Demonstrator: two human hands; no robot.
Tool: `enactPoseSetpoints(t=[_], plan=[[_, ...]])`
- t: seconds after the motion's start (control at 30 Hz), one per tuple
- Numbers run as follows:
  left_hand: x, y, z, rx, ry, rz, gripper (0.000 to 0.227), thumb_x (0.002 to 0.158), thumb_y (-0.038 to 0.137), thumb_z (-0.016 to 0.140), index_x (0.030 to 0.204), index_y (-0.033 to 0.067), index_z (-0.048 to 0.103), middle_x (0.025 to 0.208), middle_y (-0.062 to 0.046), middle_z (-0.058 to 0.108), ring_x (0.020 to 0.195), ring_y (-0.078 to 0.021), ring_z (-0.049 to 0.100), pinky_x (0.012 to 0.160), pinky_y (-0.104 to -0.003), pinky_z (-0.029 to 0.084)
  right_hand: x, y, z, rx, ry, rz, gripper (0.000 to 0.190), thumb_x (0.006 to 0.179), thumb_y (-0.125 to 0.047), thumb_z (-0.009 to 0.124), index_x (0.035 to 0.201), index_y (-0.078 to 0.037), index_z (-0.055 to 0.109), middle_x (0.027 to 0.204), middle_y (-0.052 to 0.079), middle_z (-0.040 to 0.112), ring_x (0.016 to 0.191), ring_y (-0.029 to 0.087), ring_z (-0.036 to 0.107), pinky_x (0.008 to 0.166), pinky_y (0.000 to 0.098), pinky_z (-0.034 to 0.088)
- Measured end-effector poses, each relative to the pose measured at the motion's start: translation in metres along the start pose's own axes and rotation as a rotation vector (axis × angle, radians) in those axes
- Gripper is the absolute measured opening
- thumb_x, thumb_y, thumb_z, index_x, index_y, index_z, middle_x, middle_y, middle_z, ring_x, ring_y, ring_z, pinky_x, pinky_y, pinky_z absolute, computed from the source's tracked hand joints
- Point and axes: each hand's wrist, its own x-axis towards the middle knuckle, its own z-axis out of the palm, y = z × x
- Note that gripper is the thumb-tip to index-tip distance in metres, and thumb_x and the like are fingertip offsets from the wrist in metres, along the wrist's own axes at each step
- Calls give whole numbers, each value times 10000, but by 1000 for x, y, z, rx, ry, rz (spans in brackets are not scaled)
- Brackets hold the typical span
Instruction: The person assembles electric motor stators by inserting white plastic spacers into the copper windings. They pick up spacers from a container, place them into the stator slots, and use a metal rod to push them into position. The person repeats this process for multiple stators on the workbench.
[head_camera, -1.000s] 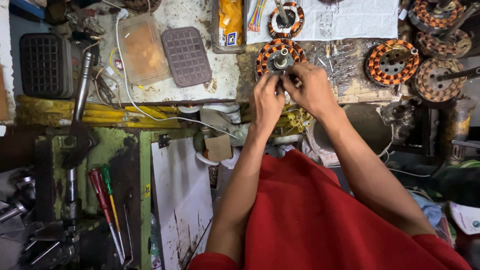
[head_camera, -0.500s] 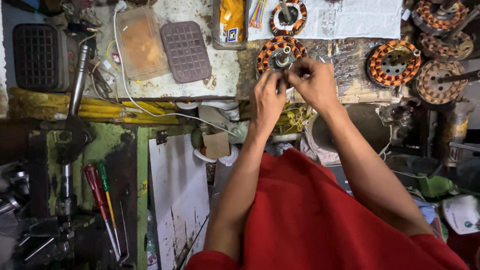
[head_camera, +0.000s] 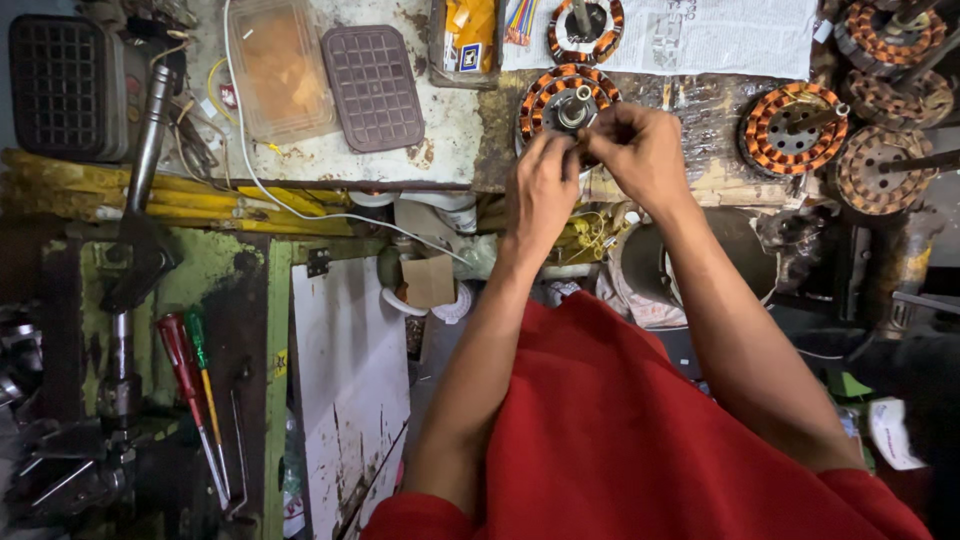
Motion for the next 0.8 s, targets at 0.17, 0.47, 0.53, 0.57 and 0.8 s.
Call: enactPoseSetpoints(t=[0.17,0.47,0.53,0.57,0.8], plan=[[2,4,-5,18,33,18,107,870,15,713,974,-11,712,1030,-163,725,843,-344,746,735,-414,603,-1,-2,0,-62,7,-24,126,928,-54,763,1005,46,749,854,95,765,760,103,713,668,261,576],[5,5,-6,12,-4,-11,107,891,26,696,987,-15,722,1034,-151,732,813,-300,752,712,-383,612,-3,-6,0,-113,24,-74,156,914,-69,783,1005,52,745,867,111,766,784,123,727,709,274,579],[5,5,-6,30,13,13,106,883,24,705,980,-15,725,1022,-150,733,828,-315,750,730,-398,609,-4,-7,1,-129,31,-88,153,914,-66,787,1001,53,746,867,117,767,791,130,736,717,276,580],[5,4,-6,39,21,24,106,879,23,710,977,-16,727,1016,-150,733,835,-322,749,739,-406,607,-5,-8,1,-135,34,-98,147,914,-63,788,1002,50,750,870,119,770,797,132,740,721,276,582],[2,-4,1,9,-15,-4,128,918,47,707,1028,-13,735,1052,-156,737,832,-287,758,715,-370,633,0,-5,-2,-30,-21,-28,129,950,-80,771,1036,16,761,902,101,783,805,123,761,700,263,607]])
